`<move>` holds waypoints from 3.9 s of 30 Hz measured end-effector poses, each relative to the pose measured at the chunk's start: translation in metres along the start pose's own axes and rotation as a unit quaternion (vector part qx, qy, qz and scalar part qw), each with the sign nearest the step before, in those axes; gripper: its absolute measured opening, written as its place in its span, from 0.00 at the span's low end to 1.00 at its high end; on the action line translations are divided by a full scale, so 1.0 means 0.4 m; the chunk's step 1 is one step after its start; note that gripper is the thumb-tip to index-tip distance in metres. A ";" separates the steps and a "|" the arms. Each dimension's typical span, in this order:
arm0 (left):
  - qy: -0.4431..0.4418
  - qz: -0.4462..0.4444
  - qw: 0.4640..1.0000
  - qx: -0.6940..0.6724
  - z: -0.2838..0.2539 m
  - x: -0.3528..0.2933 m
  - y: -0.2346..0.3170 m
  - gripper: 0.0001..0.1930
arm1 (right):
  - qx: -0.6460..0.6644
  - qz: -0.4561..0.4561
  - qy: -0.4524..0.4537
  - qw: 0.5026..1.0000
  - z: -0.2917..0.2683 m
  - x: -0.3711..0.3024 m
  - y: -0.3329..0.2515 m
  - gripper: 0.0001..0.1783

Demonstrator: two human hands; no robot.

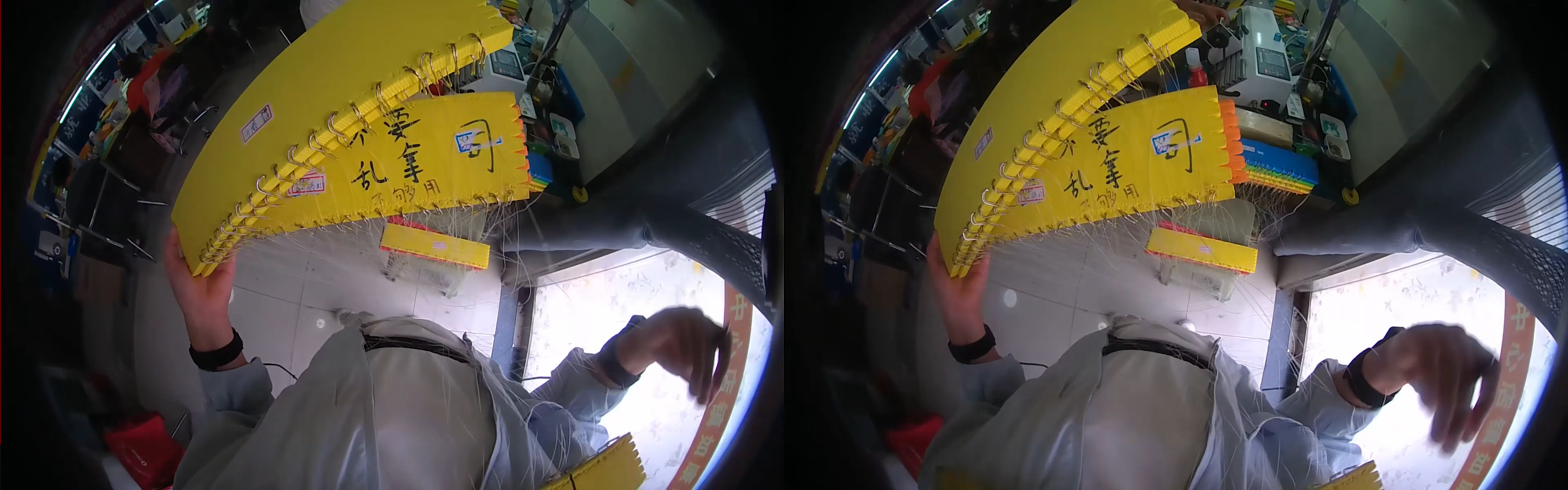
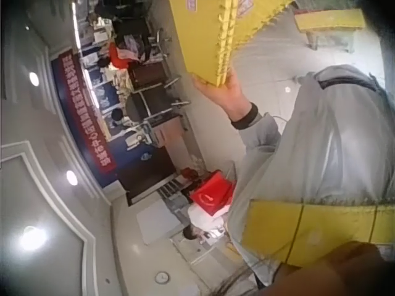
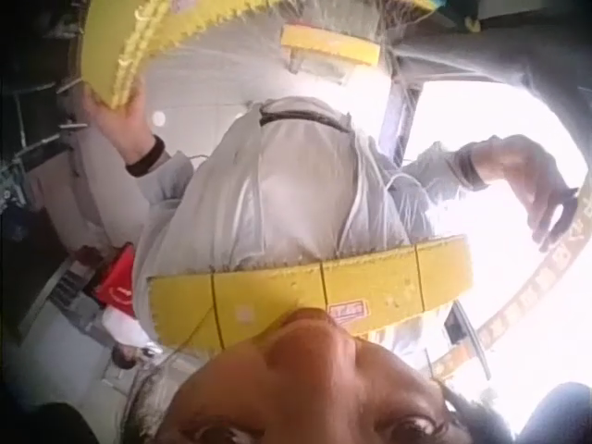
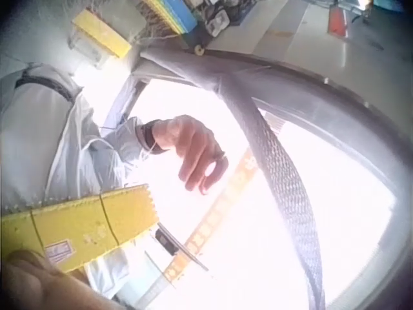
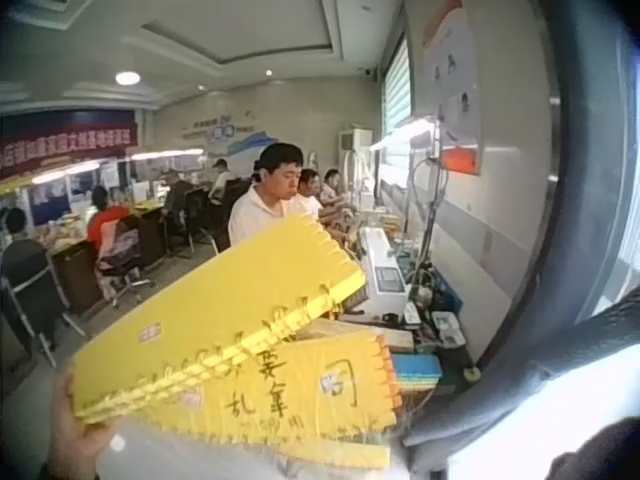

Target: Sorting and marking different colored foam components with a pen in a fabrication environment.

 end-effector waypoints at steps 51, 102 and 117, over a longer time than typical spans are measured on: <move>0.029 0.053 0.998 0.003 -0.103 0.008 -0.061 0.18 | -0.408 0.399 0.099 0.815 -0.154 -0.276 -0.176 0.36; 0.190 0.271 0.943 0.042 -0.396 0.002 -0.040 0.16 | -0.512 0.152 0.365 0.762 -0.263 -0.387 -0.401 0.18; 0.212 0.530 0.659 0.490 -0.399 -0.055 -0.006 0.21 | -0.525 0.084 0.459 0.712 -0.324 -0.402 -0.457 0.15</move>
Point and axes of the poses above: each hand's wrist, its own x-axis towards the middle knuckle, its own z-axis out of the palm, y = z × x, the point moved 6 cm from there along x, towards the middle knuckle, and after that the axes turned 5 degrees about -z, right-handed, at the moved point
